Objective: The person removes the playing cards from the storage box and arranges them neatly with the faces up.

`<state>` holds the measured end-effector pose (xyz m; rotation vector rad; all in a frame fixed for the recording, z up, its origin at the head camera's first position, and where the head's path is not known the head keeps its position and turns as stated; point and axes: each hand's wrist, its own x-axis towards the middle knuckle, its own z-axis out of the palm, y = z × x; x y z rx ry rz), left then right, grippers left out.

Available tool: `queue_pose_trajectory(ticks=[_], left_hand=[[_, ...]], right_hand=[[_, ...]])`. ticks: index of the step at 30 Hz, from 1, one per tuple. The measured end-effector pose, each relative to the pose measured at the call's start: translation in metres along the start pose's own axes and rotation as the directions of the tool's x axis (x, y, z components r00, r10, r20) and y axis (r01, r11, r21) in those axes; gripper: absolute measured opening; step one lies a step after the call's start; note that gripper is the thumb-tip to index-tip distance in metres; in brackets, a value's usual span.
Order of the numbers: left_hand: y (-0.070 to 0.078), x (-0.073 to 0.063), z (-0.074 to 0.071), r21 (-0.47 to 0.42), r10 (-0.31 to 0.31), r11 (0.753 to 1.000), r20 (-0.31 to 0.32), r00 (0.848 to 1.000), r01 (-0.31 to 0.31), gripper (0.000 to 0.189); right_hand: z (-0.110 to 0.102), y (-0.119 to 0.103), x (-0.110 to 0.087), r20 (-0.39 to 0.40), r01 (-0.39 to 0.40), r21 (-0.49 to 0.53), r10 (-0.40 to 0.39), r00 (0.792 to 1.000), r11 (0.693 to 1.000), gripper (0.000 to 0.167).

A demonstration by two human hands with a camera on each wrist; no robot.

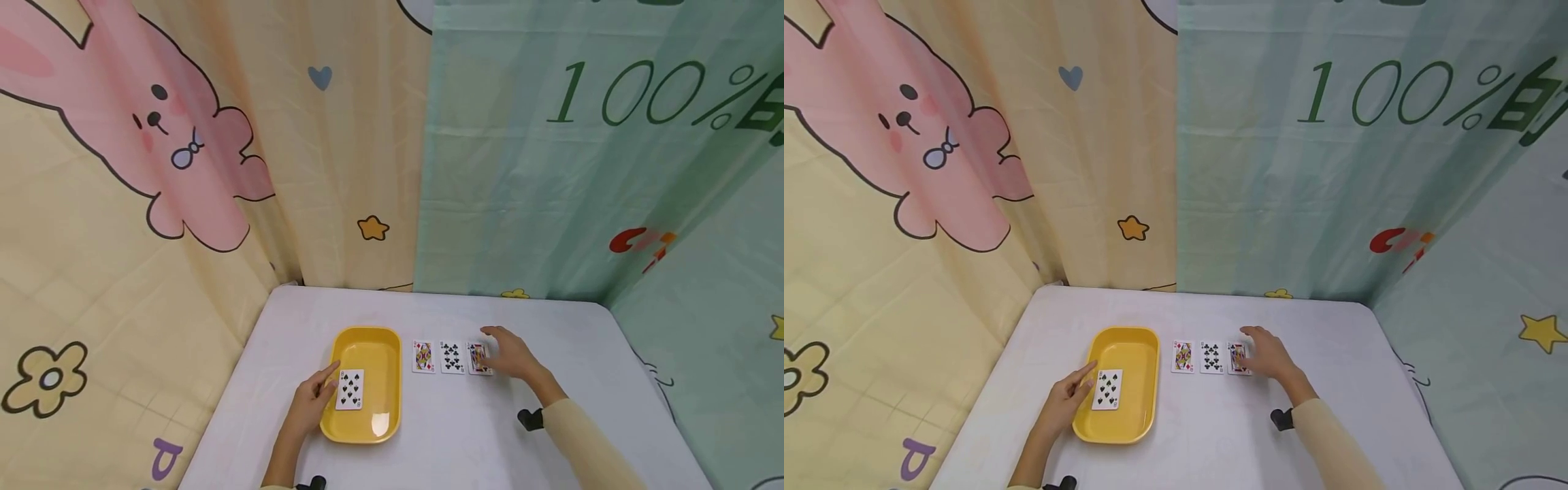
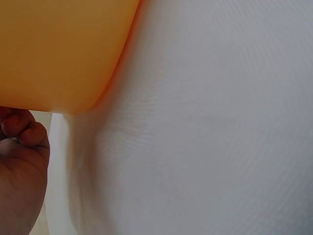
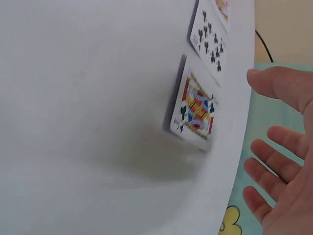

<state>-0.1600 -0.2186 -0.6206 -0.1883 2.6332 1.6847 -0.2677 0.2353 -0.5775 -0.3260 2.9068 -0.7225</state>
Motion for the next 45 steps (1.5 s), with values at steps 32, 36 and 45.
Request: queue_pose_trajectory(ticks=[32,36,45], left_hand=[[-0.003,0.002,-0.003,-0.09,0.012,0.996,0.004,1.0,-0.012,0.042],[-0.003,0.002,-0.002,-0.096,0.022,0.995,0.006,1.0,-0.021,0.041],[-0.005,0.001,0.0,-0.097,0.002,0.995,0.024,1.0,0.0,0.042]], right_hand=[[0.052,-0.178,0.017,0.049,0.392,-0.002,-0.391,0.919,0.92,0.087],[0.065,-0.186,0.02,0.069,0.406,-0.011,-0.404,0.912,0.914,0.091],[0.088,-0.2,0.021,0.127,0.403,-0.008,-0.399,0.908,0.915,0.095]])
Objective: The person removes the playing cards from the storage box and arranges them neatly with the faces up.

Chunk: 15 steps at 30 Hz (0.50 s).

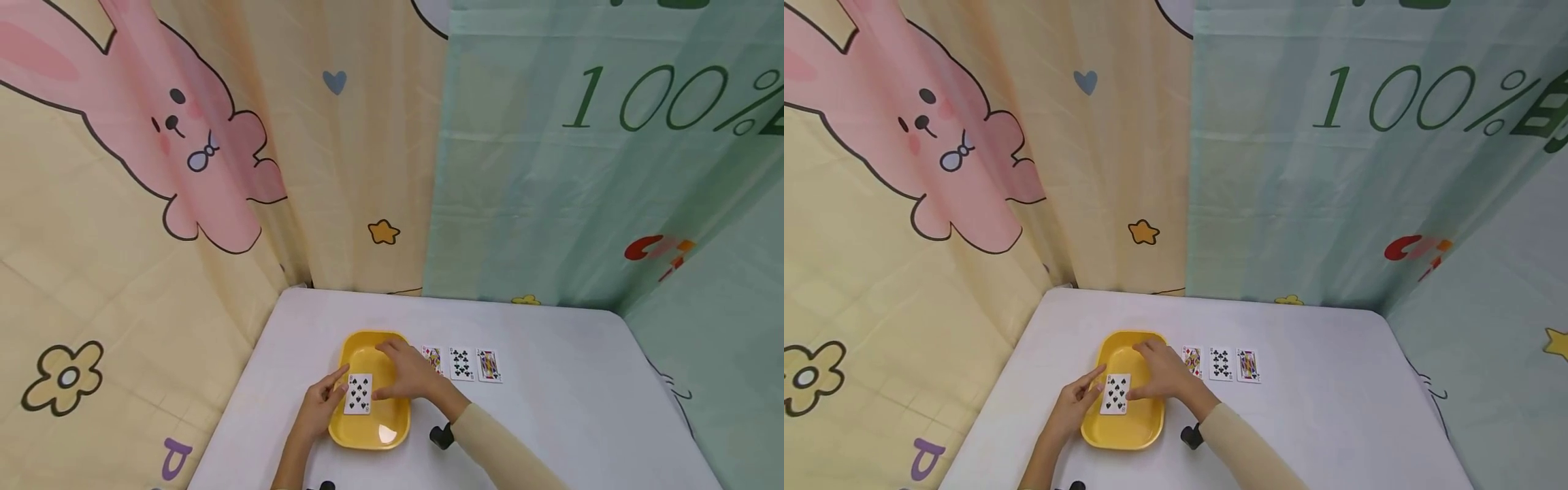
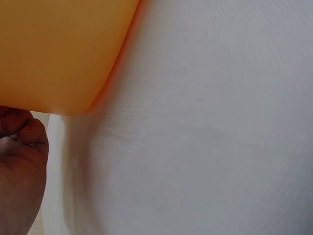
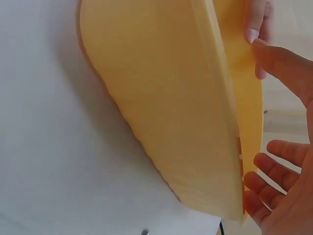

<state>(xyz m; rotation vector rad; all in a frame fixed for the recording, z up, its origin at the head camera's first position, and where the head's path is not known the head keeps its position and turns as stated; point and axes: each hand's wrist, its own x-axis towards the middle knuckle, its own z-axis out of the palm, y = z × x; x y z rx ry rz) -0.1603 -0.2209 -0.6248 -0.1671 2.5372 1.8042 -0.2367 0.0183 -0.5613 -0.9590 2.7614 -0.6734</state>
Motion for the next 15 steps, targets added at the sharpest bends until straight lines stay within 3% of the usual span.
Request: queue_pose_trajectory(ticks=[7,15], left_hand=[[0.0,0.002,0.004,0.001,0.009,1.0,0.007,1.0,-0.009,0.042],[-0.001,0.003,0.005,0.024,0.014,1.0,0.003,1.0,-0.014,0.042]], right_hand=[[0.015,-0.007,0.009,0.081,-0.008,-0.004,0.008,0.997,1.0,0.107],[0.027,-0.014,0.016,0.153,0.015,-0.188,0.014,0.988,0.982,0.111]])
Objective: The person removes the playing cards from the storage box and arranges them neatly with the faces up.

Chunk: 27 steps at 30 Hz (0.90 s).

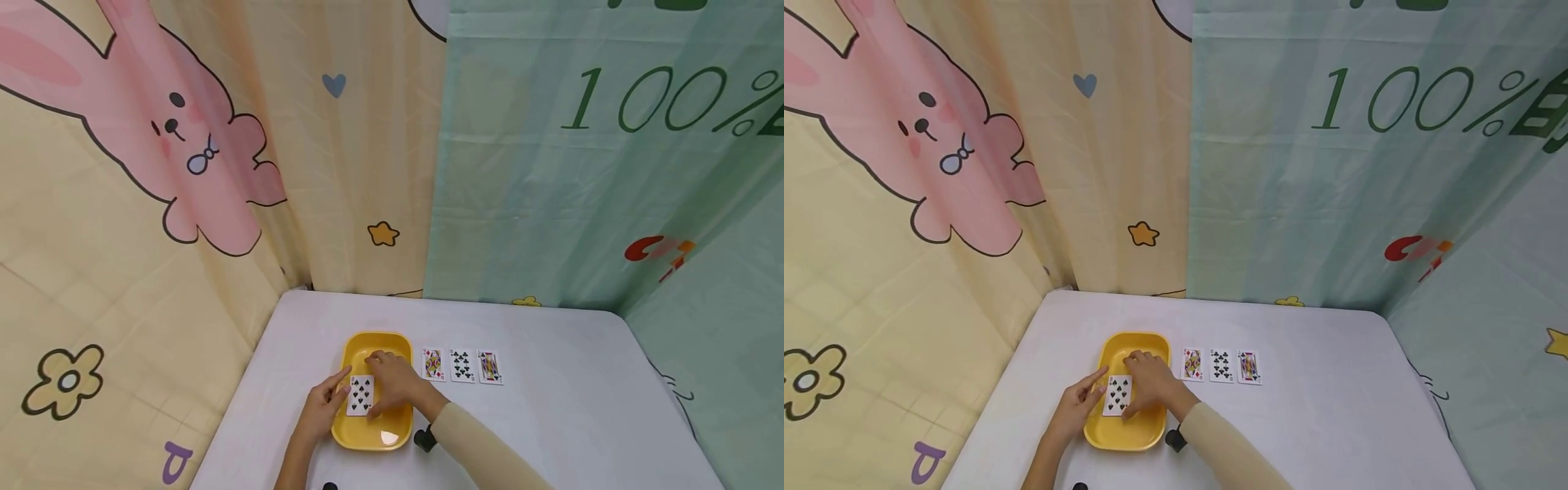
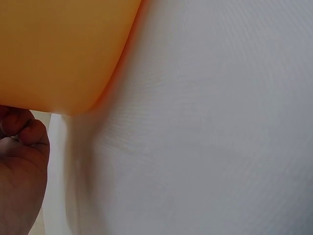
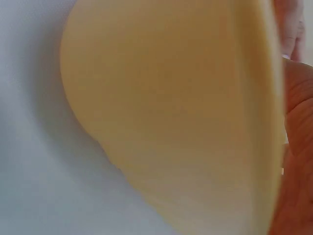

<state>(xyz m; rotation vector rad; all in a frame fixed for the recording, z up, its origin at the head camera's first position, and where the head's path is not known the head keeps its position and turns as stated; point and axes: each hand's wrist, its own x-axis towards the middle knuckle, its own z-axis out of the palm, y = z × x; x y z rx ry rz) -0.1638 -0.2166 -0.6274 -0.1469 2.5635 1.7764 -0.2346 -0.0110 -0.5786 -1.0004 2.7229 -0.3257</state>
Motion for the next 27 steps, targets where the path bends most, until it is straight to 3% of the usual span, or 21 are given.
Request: queue_pose_trajectory(ticks=[7,20,27], left_hand=[[0.0,-0.001,0.001,0.014,0.029,0.999,0.012,1.0,-0.029,0.042],[0.001,-0.002,-0.004,0.034,0.009,0.999,0.022,1.0,-0.01,0.042],[0.003,-0.002,-0.007,0.045,0.011,0.999,0.024,1.0,-0.012,0.042]], right_hand=[[0.01,-0.007,0.002,0.061,-0.019,-0.055,0.022,0.998,0.998,0.11],[0.019,-0.014,0.006,0.009,-0.041,-0.086,0.042,0.999,0.995,0.091],[0.018,-0.015,0.006,0.001,-0.031,-0.067,0.031,1.0,0.997,0.09]])
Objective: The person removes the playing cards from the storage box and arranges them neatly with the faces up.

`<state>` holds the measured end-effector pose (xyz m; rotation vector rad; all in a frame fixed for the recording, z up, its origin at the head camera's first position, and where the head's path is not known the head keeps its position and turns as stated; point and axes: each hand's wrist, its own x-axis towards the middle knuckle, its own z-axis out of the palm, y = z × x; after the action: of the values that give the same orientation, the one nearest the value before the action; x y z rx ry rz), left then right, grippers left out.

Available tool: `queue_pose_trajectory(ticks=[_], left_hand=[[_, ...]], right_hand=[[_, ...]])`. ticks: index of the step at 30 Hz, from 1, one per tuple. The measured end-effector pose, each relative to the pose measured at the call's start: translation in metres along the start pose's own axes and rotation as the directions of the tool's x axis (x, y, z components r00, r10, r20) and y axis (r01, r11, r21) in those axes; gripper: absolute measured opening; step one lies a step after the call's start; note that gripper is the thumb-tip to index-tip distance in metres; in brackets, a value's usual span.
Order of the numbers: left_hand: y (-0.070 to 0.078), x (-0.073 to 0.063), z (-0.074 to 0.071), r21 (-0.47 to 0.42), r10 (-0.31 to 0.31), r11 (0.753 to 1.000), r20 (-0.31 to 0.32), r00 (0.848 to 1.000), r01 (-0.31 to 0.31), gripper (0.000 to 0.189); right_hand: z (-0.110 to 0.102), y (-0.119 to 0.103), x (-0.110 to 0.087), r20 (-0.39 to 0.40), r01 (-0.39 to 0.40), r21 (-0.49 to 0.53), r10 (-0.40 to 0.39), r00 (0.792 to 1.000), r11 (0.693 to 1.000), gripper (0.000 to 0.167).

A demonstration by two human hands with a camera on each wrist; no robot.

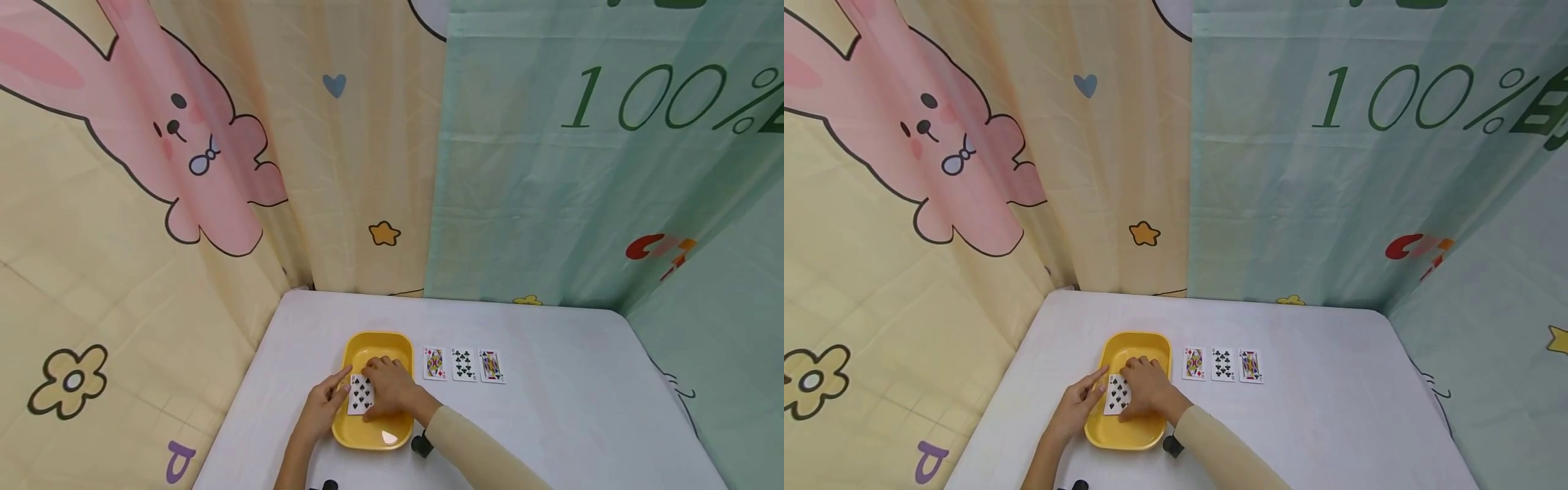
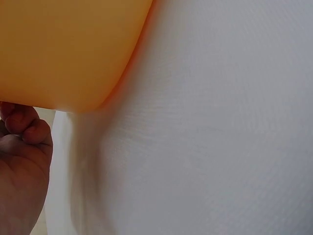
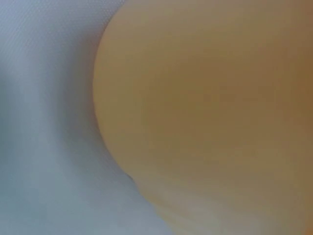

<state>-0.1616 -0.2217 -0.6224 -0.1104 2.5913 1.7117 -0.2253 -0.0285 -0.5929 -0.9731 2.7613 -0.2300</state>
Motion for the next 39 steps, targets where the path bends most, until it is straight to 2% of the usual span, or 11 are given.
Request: queue_pose_trajectory(ticks=[9,17,26,34,39], left_hand=[[-0.001,0.0,0.003,0.005,0.017,1.0,-0.009,1.0,-0.017,0.043],[0.002,0.0,0.003,0.011,-0.033,0.999,-0.015,0.999,0.033,0.042],[0.001,-0.001,0.001,0.032,-0.042,0.999,-0.02,0.999,0.042,0.043],[0.001,-0.001,0.002,0.02,0.018,1.0,-0.029,0.999,-0.017,0.042],[0.001,-0.001,0.002,0.023,0.013,1.0,-0.035,0.999,-0.013,0.041]], right_hand=[[-0.011,0.006,-0.007,0.004,-0.001,0.064,0.0,1.0,0.998,0.09],[-0.035,0.018,-0.02,-0.05,0.011,0.079,-0.007,0.999,0.997,0.092],[-0.059,0.047,-0.038,-0.095,-0.011,0.094,0.02,0.995,0.996,0.089],[-0.084,0.08,-0.06,-0.135,-0.039,0.144,0.059,0.989,0.989,0.088],[-0.094,0.106,-0.077,-0.16,-0.086,0.13,0.106,0.981,0.988,0.088]])
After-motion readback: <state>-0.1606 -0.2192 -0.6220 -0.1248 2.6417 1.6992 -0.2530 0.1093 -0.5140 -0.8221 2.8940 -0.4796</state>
